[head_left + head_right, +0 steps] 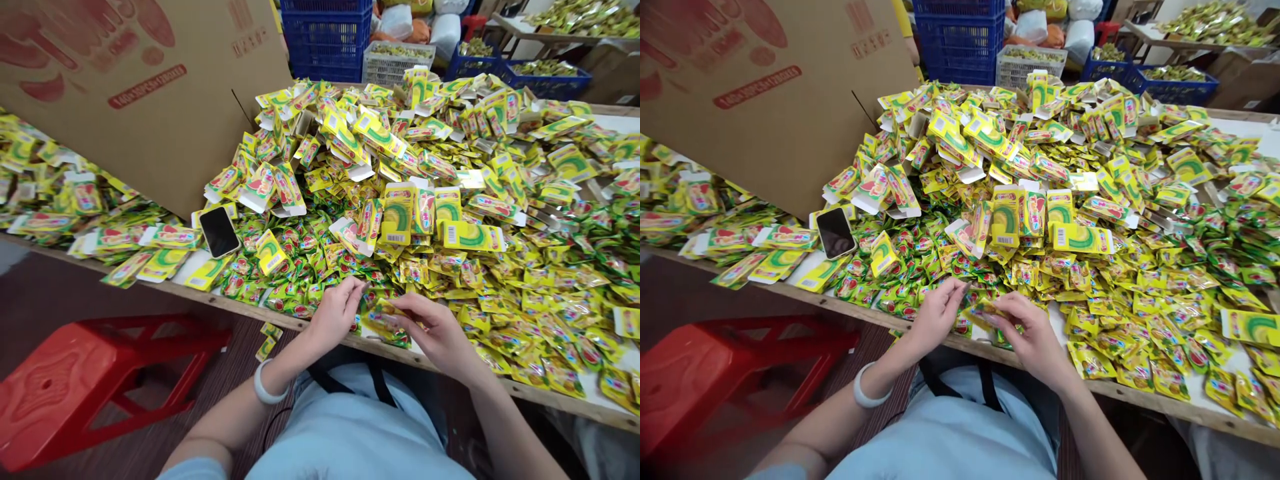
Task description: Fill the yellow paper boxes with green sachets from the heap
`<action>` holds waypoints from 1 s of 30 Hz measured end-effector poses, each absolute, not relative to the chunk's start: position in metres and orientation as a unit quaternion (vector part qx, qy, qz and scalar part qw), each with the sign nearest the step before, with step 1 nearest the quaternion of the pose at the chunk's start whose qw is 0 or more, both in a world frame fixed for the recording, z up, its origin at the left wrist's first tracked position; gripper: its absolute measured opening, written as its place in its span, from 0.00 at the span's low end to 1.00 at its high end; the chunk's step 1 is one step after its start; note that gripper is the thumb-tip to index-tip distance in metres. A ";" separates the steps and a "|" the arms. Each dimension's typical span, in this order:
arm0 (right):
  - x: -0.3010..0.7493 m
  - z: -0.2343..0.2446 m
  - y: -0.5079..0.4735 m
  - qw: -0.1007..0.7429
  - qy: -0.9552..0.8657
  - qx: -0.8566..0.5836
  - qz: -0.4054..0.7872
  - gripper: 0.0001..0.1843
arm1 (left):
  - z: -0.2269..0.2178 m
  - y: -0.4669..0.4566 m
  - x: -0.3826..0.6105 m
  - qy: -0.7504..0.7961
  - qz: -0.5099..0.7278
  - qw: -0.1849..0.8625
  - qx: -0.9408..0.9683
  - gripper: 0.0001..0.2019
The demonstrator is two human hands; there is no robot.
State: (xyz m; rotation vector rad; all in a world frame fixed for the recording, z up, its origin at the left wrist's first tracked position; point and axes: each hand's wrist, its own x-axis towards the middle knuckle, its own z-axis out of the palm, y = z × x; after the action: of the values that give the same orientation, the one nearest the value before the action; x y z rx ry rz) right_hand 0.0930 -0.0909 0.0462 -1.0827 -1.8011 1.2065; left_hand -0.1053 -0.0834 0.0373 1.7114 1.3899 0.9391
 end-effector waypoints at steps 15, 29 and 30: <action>0.088 0.028 -0.086 0.365 -0.656 -0.390 0.532 0.29 | 0.031 -0.111 -0.108 0.480 0.392 0.570 0.540 0.19; 0.126 0.005 -0.074 0.202 -0.863 -0.456 0.083 0.14 | 0.074 -0.015 -0.257 0.819 0.008 0.123 0.560 0.46; 0.129 0.009 -0.074 0.244 -0.841 -0.469 0.115 0.12 | 0.074 -0.019 -0.256 0.802 0.034 0.135 0.581 0.45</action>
State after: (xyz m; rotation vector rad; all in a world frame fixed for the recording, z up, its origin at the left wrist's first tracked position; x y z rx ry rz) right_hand 0.1294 -0.0740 0.0090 -1.2818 -2.2974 0.3133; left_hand -0.2563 -0.0189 0.0739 1.6820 2.3241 0.0973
